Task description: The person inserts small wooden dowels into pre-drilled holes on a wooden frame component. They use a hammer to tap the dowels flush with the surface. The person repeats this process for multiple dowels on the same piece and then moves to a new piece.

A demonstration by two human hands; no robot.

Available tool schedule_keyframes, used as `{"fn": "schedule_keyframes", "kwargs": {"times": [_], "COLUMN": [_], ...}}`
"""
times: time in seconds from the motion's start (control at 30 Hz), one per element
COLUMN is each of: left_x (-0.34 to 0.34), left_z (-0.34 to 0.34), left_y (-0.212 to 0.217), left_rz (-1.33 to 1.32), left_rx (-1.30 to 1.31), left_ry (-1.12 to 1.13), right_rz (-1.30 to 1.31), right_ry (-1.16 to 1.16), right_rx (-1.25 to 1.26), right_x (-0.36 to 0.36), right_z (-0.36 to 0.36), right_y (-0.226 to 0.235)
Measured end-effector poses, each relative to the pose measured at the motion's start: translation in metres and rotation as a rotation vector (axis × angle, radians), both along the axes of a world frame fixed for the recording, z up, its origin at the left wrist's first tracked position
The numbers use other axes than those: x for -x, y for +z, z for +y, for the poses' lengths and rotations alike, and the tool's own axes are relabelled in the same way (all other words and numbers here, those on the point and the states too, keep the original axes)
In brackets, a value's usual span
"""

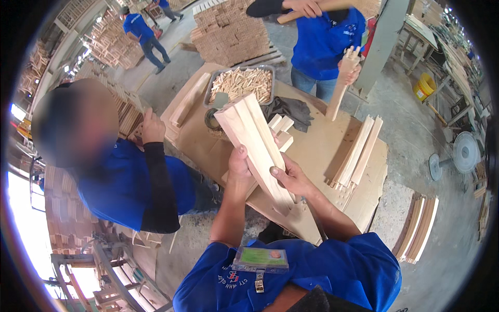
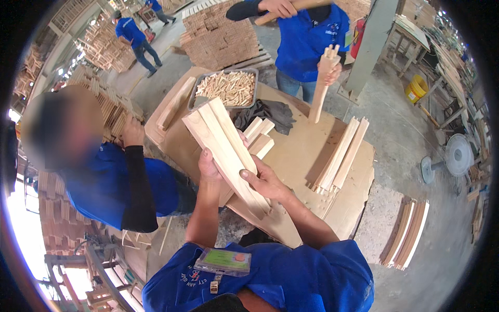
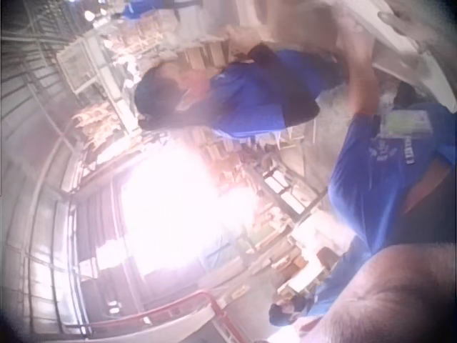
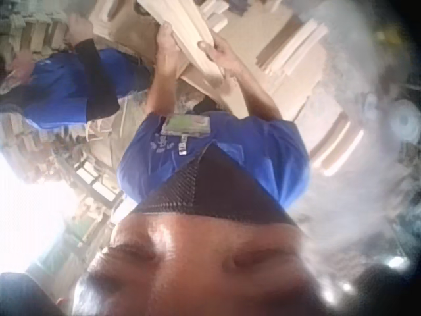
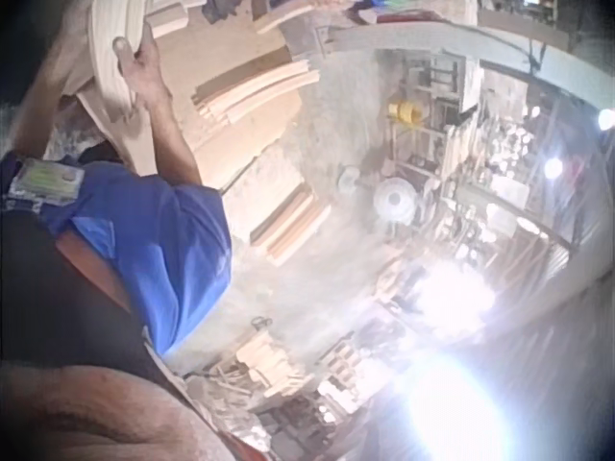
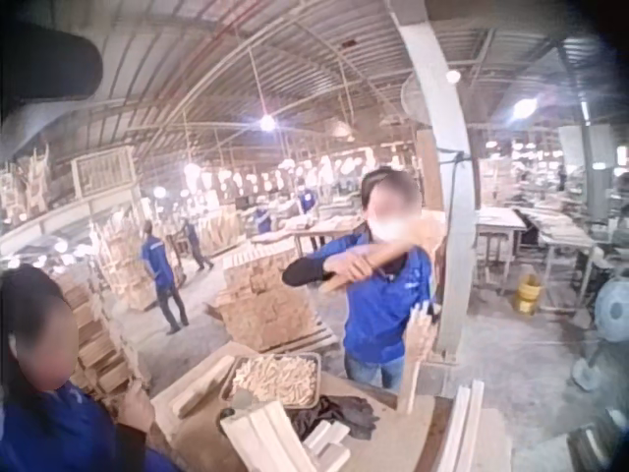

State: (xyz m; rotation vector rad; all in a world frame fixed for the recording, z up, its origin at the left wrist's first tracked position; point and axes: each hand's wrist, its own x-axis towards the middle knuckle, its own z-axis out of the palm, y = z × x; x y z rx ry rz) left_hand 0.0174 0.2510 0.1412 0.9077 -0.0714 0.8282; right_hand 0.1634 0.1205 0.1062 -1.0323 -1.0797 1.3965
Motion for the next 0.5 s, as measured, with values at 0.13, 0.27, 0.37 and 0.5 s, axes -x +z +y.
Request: {"fn": "schedule_keyframes", "kwargs": {"times": [0.13,0.27,0.37,0.5], "left_x": [-0.007,-0.016,-0.019,-0.020], "left_z": [-0.021,-0.047,-0.057,-0.059], "left_y": [0.009,0.023,0.033,0.036], "left_rz": [0.030,0.136,0.152,0.177], "left_rx": [0.063,0.093,0.099,0.069], "left_ry": [0.127,0.260,0.244,0.199], "right_rz": [-0.144,-0.328,-0.402,-0.505], "right_ry": [-0.136,-0.192,-0.283,-0.338], "right_rx": [-0.096,0.044,-0.033,-0.087], "right_x": [0.002,0.004,0.007,0.006], "right_z": [-0.018,-0.042,-0.053,-0.060], "right_y": [0.013,0.037,0.040,0.040]}}
